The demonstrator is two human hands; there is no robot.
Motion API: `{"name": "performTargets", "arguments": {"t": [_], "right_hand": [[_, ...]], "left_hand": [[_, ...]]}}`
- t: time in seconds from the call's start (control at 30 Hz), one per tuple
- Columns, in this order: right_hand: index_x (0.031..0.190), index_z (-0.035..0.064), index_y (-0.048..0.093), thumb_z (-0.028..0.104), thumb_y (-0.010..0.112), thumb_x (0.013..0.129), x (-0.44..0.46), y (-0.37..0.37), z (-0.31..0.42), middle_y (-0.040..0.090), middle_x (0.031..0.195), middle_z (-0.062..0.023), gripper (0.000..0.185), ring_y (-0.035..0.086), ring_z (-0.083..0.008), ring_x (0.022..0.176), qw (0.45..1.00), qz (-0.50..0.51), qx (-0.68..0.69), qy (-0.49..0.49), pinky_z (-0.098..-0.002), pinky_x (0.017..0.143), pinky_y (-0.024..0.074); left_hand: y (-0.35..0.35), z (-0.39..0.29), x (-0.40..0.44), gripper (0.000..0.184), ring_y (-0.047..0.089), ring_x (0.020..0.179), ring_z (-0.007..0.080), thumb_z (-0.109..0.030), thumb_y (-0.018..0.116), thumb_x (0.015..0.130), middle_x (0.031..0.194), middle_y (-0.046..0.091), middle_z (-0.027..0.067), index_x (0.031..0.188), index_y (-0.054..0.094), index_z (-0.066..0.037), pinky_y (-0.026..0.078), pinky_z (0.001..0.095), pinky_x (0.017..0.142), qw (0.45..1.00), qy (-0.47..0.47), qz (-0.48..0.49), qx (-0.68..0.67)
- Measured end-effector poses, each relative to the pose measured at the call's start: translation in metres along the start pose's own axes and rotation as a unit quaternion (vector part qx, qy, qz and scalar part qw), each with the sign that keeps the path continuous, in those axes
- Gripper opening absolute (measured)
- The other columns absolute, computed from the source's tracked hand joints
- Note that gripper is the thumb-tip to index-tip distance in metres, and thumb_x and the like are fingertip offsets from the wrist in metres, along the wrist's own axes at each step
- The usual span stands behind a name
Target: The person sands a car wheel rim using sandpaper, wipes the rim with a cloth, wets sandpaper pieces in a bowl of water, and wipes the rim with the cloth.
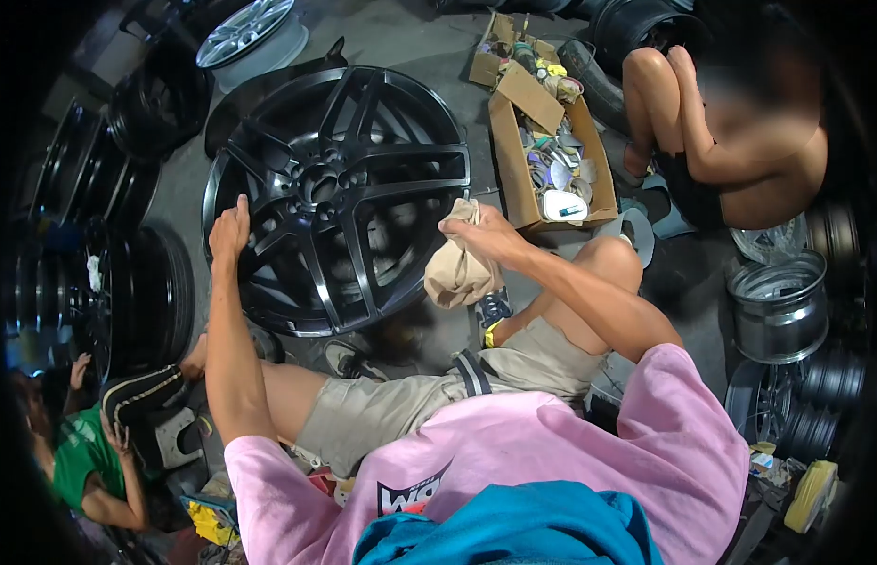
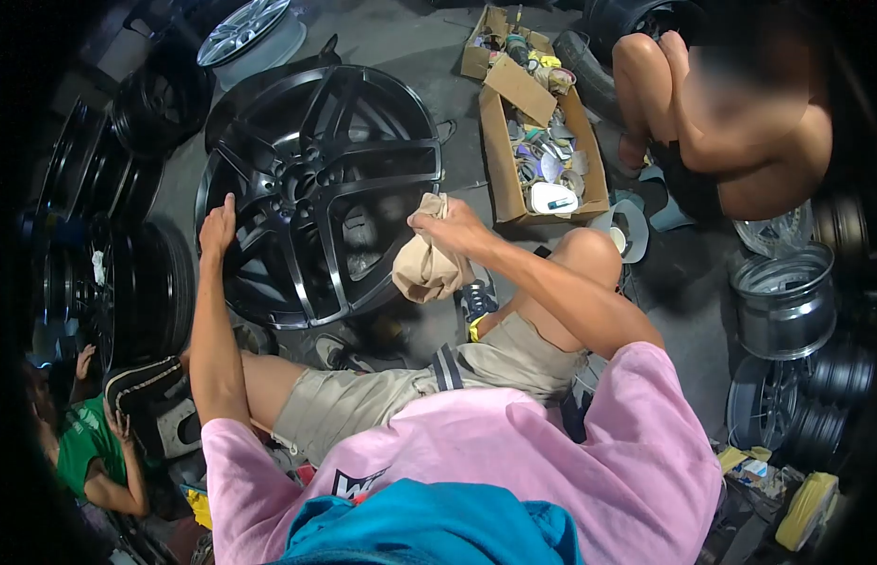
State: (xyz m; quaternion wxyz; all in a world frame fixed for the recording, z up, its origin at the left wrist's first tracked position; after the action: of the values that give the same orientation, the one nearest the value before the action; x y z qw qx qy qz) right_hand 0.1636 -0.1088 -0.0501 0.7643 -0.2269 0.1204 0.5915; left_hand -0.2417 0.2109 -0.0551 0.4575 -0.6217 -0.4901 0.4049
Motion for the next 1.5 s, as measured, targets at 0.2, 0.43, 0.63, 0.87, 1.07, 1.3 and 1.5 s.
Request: {"name": "performTargets", "arguments": {"t": [0.2,0.43,0.63,0.87,1.07,1.3,1.5], "right_hand": [[0.100,0.0024,0.074,0.035,0.079,0.086,0.006,-0.002,-0.001,0.077,0.094,-0.0091,0.035,0.072,-0.0183,0.089,0.999,0.022,-0.032,0.007,-0.0355,0.084,0.0549],[0.100,0.0019,0.073,0.032,0.079,0.089,0.010,-0.005,0.002,0.077,0.092,-0.0087,0.033,0.072,-0.0183,0.087,0.998,0.061,-0.012,0.015,-0.0354,0.083,0.0559],[0.099,0.0027,0.072,0.028,0.080,0.091,0.014,-0.006,-0.001,0.076,0.089,-0.0058,0.027,0.069,-0.0148,0.084,0.996,0.089,0.006,0.018,-0.0336,0.080,0.0558],[0.097,0.0069,0.074,0.027,0.081,0.094,0.028,-0.027,0.006,0.073,0.086,0.0002,0.021,0.065,-0.0092,0.079,0.998,0.045,-0.039,-0.019,-0.0310,0.074,0.0542],[0.124,0.0020,0.066,0.018,0.074,0.096,0.025,-0.073,0.053,0.073,0.119,-0.0123,0.034,0.073,-0.0217,0.100,0.973,0.010,-0.005,-0.230,-0.0367,0.091,0.0579],[0.135,0.0093,0.056,0.012,0.073,0.084,-0.071,0.053,0.047,0.060,0.131,-0.0189,0.054,0.071,-0.0442,0.100,0.809,0.074,-0.537,-0.227,-0.0553,0.084,0.0594],[0.130,0.0067,0.062,0.012,0.073,0.083,-0.093,0.104,0.060,0.066,0.127,-0.0195,0.048,0.070,-0.0442,0.101,0.823,0.107,-0.470,-0.300,-0.0537,0.088,0.0581]], "left_hand": [[-0.010,-0.010,-0.011,0.080,0.067,0.112,0.0502,-0.063,0.030,0.109,0.108,0.074,0.0310,0.101,0.078,0.000,0.050,0.0565,0.099,0.999,-0.033,0.005,0.020],[-0.017,-0.022,-0.020,0.079,0.067,0.113,0.0506,-0.062,0.031,0.109,0.112,0.073,0.0319,0.104,0.078,0.002,0.048,0.0555,0.101,0.996,-0.076,-0.023,0.042],[-0.018,-0.023,-0.020,0.079,0.067,0.113,0.0508,-0.061,0.033,0.109,0.111,0.073,0.0319,0.102,0.078,0.004,0.049,0.0555,0.101,0.993,-0.092,-0.042,0.054],[-0.007,-0.009,-0.019,0.073,0.067,0.114,0.0488,-0.058,0.029,0.110,0.112,0.073,0.0296,0.113,0.076,-0.002,0.049,0.0567,0.101,0.996,0.002,-0.035,0.080],[-0.022,-0.031,-0.051,0.059,0.068,0.111,0.0479,-0.052,0.037,0.111,0.112,0.073,0.0272,0.114,0.073,-0.005,0.050,0.0567,0.098,0.998,0.031,-0.055,-0.014],[-0.045,-0.023,-0.080,0.051,0.066,0.119,0.0431,-0.045,0.052,0.109,0.127,0.072,0.0228,0.130,0.070,-0.002,0.051,0.0508,0.104,0.983,0.137,-0.104,-0.057],[-0.063,0.017,-0.082,0.053,0.066,0.120,0.0440,-0.047,0.052,0.108,0.123,0.073,0.0244,0.126,0.072,-0.002,0.050,0.0496,0.104,0.984,0.080,-0.068,-0.146]]}}
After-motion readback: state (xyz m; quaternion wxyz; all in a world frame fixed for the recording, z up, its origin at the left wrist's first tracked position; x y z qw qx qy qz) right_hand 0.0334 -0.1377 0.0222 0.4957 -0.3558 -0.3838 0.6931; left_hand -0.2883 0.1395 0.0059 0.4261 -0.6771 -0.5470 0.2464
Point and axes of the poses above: each hand's wrist, its own x-axis towards the middle knuckle, its own y-axis out of the palm, z = x × y, the point moved 5 cm from there along x, towards the middle knuckle
